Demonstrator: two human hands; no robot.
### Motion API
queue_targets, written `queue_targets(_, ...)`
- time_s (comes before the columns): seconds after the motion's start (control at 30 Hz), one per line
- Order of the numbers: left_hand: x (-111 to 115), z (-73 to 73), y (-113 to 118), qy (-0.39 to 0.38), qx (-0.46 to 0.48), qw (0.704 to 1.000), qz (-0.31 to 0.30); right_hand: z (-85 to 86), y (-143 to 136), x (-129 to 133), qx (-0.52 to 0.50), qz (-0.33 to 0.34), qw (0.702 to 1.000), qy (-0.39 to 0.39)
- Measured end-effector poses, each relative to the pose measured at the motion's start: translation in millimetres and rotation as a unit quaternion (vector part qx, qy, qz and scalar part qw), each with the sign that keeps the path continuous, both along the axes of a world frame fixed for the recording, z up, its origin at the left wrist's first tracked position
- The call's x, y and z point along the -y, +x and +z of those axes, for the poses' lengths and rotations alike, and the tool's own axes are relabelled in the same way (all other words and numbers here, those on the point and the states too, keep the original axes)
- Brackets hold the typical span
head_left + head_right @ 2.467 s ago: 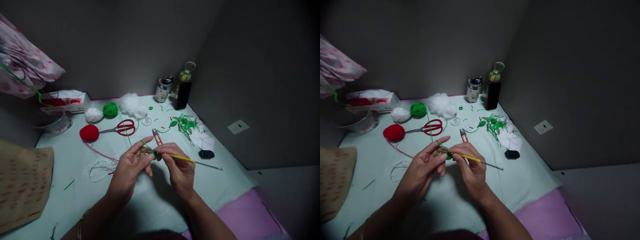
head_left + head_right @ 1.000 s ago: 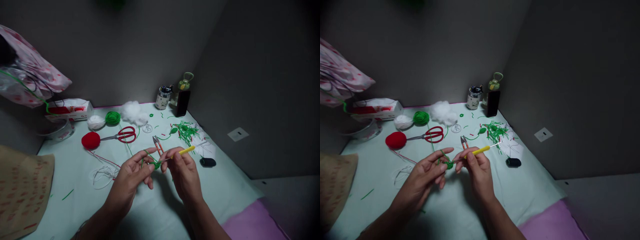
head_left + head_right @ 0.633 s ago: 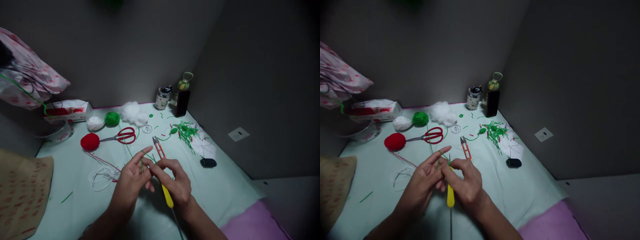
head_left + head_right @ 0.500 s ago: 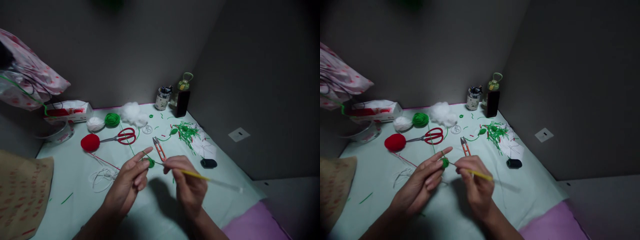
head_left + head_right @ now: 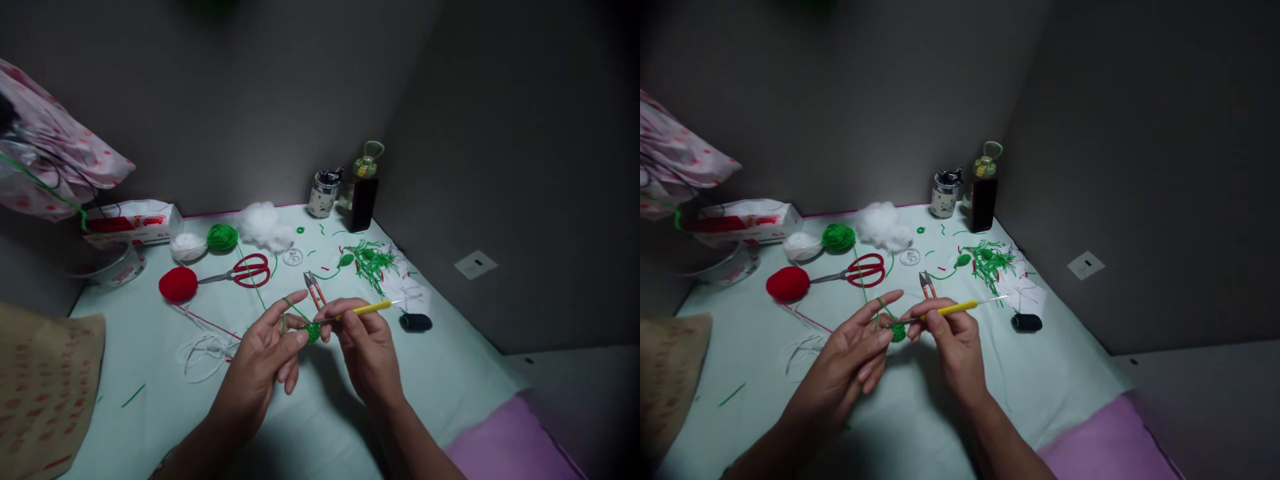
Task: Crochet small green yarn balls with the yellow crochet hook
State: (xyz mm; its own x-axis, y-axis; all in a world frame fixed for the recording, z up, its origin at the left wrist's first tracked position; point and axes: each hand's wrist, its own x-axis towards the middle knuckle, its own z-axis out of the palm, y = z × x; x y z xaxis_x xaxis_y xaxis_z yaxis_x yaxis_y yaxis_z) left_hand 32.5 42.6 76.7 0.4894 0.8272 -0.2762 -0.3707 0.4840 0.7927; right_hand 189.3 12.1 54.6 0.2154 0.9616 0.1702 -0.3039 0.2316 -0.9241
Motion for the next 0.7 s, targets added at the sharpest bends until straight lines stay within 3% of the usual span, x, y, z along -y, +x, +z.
queue_targets(0.17, -1, 0.8, -2, 0.003, -0.017, 1.000, 0.020, 4.7, 1, 2, 0.013, 0.006, 1.000, 0.028)
queue_targets(0.27, 2, -0.4, 0, 0.030, -0.056, 0.997, 0.049, 7.3, 1, 7, 0.134, -0.030, 0.988, 0.069)
queue_targets(0.33, 5, -2.3, 2, 0.055, -0.097, 0.990, 0.090, 8.6, 0, 11, 0.268, -0.053, 0.952, 0.137)
queue_targets(0.4, 8, -4.1, 5, 0.058, -0.109, 0.986, 0.113, 8.9, -1, 15, 0.410, -0.077, 0.885, 0.207)
queue_targets(0.47, 8, -4.5, 6, 0.018, -0.065, 0.995, 0.078, 7.9, -2, 18, 0.509, -0.105, 0.820, 0.240)
queue_targets(0.5, 7, -4.1, 5, -0.015, -0.029, 0.999, 0.043, 7.1, -2, 19, 0.526, -0.117, 0.806, 0.246)
queue_targets(0.53, 5, -3.1, 5, -0.050, 0.005, 0.999, 0.011, 6.2, -2, 19, 0.513, -0.125, 0.814, 0.243)
queue_targets(0.6, 1, -0.3, 2, -0.103, 0.052, 0.993, -0.019, 4.6, -2, 17, 0.403, -0.131, 0.880, 0.212)
queue_targets(0.67, -2, 2.2, 0, -0.117, 0.063, 0.991, -0.007, 3.7, -2, 12, 0.240, -0.115, 0.952, 0.153)
queue_targets(0.7, -3, 2.8, -1, -0.110, 0.061, 0.992, 0.003, 3.7, -2, 9, 0.176, -0.098, 0.972, 0.123)
